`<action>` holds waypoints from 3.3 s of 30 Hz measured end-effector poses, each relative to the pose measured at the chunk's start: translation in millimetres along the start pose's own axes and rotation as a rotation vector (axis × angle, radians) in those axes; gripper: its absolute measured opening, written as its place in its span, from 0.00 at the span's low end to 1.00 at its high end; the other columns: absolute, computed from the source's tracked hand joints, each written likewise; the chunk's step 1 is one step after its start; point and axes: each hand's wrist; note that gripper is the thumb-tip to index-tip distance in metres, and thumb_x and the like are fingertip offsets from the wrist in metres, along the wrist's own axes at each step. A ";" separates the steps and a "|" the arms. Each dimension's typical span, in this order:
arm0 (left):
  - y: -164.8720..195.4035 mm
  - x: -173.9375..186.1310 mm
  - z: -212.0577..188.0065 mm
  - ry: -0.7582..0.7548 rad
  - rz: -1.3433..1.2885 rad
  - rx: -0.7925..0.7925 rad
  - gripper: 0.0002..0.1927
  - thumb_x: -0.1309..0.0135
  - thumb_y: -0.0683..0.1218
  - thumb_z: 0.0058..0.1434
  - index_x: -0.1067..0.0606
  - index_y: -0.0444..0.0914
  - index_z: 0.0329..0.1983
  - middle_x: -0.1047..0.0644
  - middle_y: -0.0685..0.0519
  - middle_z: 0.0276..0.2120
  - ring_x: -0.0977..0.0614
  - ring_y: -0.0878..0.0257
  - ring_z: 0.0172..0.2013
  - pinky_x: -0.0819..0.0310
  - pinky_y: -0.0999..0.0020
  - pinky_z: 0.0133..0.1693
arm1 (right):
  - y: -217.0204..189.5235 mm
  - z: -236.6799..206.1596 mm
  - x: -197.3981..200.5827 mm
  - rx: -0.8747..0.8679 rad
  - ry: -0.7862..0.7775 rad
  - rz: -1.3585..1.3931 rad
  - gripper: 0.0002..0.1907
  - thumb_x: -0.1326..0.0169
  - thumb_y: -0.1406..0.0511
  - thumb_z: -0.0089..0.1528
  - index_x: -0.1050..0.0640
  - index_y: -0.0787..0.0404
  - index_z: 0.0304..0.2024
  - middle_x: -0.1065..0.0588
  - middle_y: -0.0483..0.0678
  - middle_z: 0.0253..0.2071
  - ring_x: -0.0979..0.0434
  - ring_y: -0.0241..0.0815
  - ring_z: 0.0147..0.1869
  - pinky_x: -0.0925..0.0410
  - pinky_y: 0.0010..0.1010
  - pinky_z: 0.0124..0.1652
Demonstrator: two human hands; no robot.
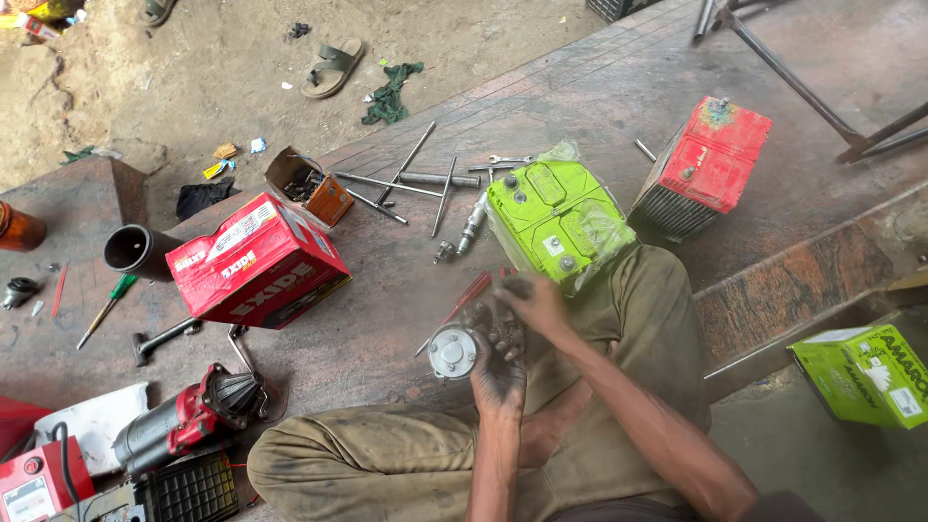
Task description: The person sits on the floor of a repair shop and works on a starter motor in their lap. They use pliers and a screwdriver to loosen parts, manipulate and pull components off the starter motor by hand, and handle the disassembled pieces.
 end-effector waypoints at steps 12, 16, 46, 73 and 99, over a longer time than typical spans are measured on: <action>1.9 -6.5 -6.5 -0.173 0.014 0.114 0.23 0.50 0.52 0.70 0.31 0.41 0.66 0.26 0.52 0.60 0.28 0.58 0.62 0.37 0.60 0.64 | -63.5 -75.0 -24.3 0.720 0.232 -0.442 0.11 0.37 0.71 0.54 0.18 0.63 0.41 0.22 0.50 0.37 0.19 0.50 0.40 0.27 0.36 0.39; 1.1 -12.1 -6.9 -0.150 0.010 0.094 0.23 0.51 0.52 0.69 0.30 0.42 0.65 0.26 0.54 0.59 0.27 0.59 0.61 0.36 0.61 0.63 | -57.2 -71.7 -27.4 0.774 0.190 -0.496 0.11 0.37 0.72 0.55 0.18 0.64 0.41 0.22 0.50 0.37 0.19 0.50 0.40 0.27 0.37 0.38; -13.4 8.8 -23.2 0.257 0.151 -0.134 0.15 0.36 0.46 0.61 0.22 0.43 0.51 0.20 0.58 0.39 0.23 0.64 0.41 0.34 0.64 0.44 | -68.4 -110.5 3.3 0.601 0.068 -0.334 0.08 0.35 0.76 0.66 0.19 0.67 0.47 0.23 0.53 0.40 0.20 0.49 0.40 0.27 0.35 0.41; -13.7 -8.6 -40.3 0.306 0.223 -0.237 0.20 0.35 0.45 0.59 0.24 0.40 0.54 0.22 0.58 0.46 0.23 0.66 0.45 0.30 0.65 0.45 | -39.0 -98.7 -28.2 0.428 0.105 -0.326 0.07 0.34 0.70 0.66 0.18 0.70 0.39 0.23 0.47 0.30 0.28 0.31 0.31 0.33 0.24 0.32; 96.7 -145.9 -13.4 -0.750 2.462 -0.645 0.11 0.28 0.49 0.49 0.15 0.41 0.31 0.25 0.44 0.39 0.23 0.45 0.43 0.27 0.53 0.43 | -26.6 -111.7 14.0 0.306 0.062 0.057 0.08 0.37 0.71 0.70 0.19 0.71 0.49 0.19 0.49 0.39 0.21 0.31 0.37 0.28 0.23 0.37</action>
Point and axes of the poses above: each hand's wrist, its own z-axis towards the middle knuckle, its own x-axis out of the back of the hand, y = z × x
